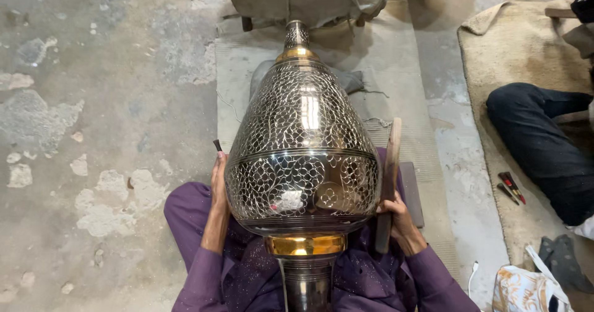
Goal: The person sits on the floor with a large engraved brass vessel on their lap, holds a steel punch against its decorated surface, and repeatedly strikes the punch with a wooden mallet. They reposition the punch around the vessel's bands to continue working the pattern.
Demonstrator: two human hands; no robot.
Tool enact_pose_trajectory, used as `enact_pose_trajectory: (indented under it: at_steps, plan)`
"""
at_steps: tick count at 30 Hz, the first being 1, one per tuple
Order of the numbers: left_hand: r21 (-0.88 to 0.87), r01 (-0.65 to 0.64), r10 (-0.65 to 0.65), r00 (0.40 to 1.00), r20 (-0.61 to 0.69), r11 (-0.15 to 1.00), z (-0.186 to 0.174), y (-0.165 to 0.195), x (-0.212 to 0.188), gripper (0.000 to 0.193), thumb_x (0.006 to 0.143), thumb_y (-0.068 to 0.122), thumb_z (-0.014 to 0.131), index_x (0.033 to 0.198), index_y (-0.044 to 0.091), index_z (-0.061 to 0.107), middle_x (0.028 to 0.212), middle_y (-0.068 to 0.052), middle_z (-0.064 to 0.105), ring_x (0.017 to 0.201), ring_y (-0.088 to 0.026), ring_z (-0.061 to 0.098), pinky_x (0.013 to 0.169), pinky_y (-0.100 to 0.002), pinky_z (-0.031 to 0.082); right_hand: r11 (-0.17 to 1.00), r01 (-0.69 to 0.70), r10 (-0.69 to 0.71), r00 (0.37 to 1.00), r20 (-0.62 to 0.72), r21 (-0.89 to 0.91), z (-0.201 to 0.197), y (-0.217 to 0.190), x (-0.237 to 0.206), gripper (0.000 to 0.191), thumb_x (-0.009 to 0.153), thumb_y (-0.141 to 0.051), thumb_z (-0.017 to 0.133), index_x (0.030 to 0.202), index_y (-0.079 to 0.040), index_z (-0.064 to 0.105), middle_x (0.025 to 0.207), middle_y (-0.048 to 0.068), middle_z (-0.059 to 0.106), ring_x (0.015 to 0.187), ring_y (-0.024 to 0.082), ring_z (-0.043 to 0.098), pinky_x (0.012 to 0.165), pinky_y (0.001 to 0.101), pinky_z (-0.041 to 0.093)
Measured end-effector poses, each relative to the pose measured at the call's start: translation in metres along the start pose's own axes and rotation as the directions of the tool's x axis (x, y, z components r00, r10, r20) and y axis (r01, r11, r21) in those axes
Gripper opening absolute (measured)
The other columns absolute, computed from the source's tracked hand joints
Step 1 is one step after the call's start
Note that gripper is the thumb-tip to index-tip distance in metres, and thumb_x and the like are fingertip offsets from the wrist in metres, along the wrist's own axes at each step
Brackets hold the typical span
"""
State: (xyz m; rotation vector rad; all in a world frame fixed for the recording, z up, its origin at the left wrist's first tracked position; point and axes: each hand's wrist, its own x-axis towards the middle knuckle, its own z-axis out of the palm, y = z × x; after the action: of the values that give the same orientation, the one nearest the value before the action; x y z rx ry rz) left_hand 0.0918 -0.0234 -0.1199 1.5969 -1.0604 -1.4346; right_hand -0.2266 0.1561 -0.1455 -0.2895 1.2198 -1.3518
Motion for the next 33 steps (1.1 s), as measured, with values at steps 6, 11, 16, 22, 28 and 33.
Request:
enact_pose_trajectory:
  at_steps: [6,11,16,22,28,33]
  plan:
    - [0.156,-0.137,0.141,0.99,-0.015,0.978,-0.027,0.015,0.005,0.042,0.118,0.038,0.041,0.125,0.003,0.062,0.105,-0.022,0.068,0.087,-0.032,0.064,0.078,-0.055,0.06,0.89,0.318,-0.299,0.948,0.11,-0.325,0.017,-0.025,-0.028,0.076,0.075,-0.004,0.062,0.149,-0.015,0.046,0.117,0.007,0.046,0.105,0.02,0.055,0.085,0.0379,0.057]
    - [0.135,-0.353,0.339,0.933,0.121,0.926,-0.048,0.075,-0.018,0.036,0.107,0.034,0.047,0.132,0.008,0.047,0.094,-0.015,0.074,0.079,-0.021,0.074,0.062,-0.033,0.063,0.316,0.792,-0.757,0.543,0.365,-0.523,0.019,-0.022,-0.05,0.041,0.075,0.0,0.058,0.115,-0.006,0.052,0.144,0.021,0.047,0.138,0.037,0.048,0.11,0.0562,0.05]
    - [0.012,-0.273,0.228,0.825,0.517,0.962,-0.009,0.139,-0.031,0.049,0.099,0.027,0.061,0.14,0.009,0.041,0.091,-0.019,0.074,0.073,-0.026,0.075,0.06,-0.037,0.065,0.606,0.654,-0.621,0.744,0.244,-0.453,-0.001,0.025,-0.053,0.021,0.089,-0.004,0.071,0.101,-0.011,0.055,0.099,0.005,0.062,0.095,0.018,0.065,0.09,0.0398,0.06]
    - [0.073,-0.423,0.197,0.56,0.805,0.903,0.066,0.157,-0.024,0.073,0.09,0.021,0.075,0.151,0.01,0.036,0.101,-0.019,0.077,0.086,-0.026,0.081,0.074,-0.039,0.072,0.801,0.217,-0.225,0.973,0.054,-0.558,-0.018,0.012,-0.05,0.019,0.094,-0.017,0.073,0.088,-0.003,0.062,0.068,0.013,0.064,0.056,0.022,0.064,0.054,0.0379,0.057]
    - [0.231,-0.539,0.058,0.466,0.883,0.81,0.118,0.154,-0.002,0.076,0.085,0.022,0.08,0.15,0.013,0.042,0.095,-0.013,0.08,0.083,-0.022,0.082,0.071,-0.035,0.072,0.535,0.526,-0.525,0.82,0.227,-0.661,-0.025,-0.033,-0.046,0.051,0.081,-0.021,0.078,0.12,0.0,0.054,0.087,0.009,0.068,0.071,0.018,0.07,0.061,0.0339,0.063]
    - [0.216,-0.627,0.026,0.353,0.935,0.749,0.131,0.147,0.006,0.072,0.083,0.018,0.081,0.148,0.016,0.05,0.093,-0.012,0.083,0.082,-0.02,0.082,0.072,-0.033,0.07,0.615,0.274,-0.314,0.945,0.09,-0.739,-0.04,-0.037,-0.03,0.052,0.087,-0.021,0.081,0.127,0.004,0.06,0.089,0.023,0.074,0.072,0.031,0.075,0.067,0.0438,0.066]
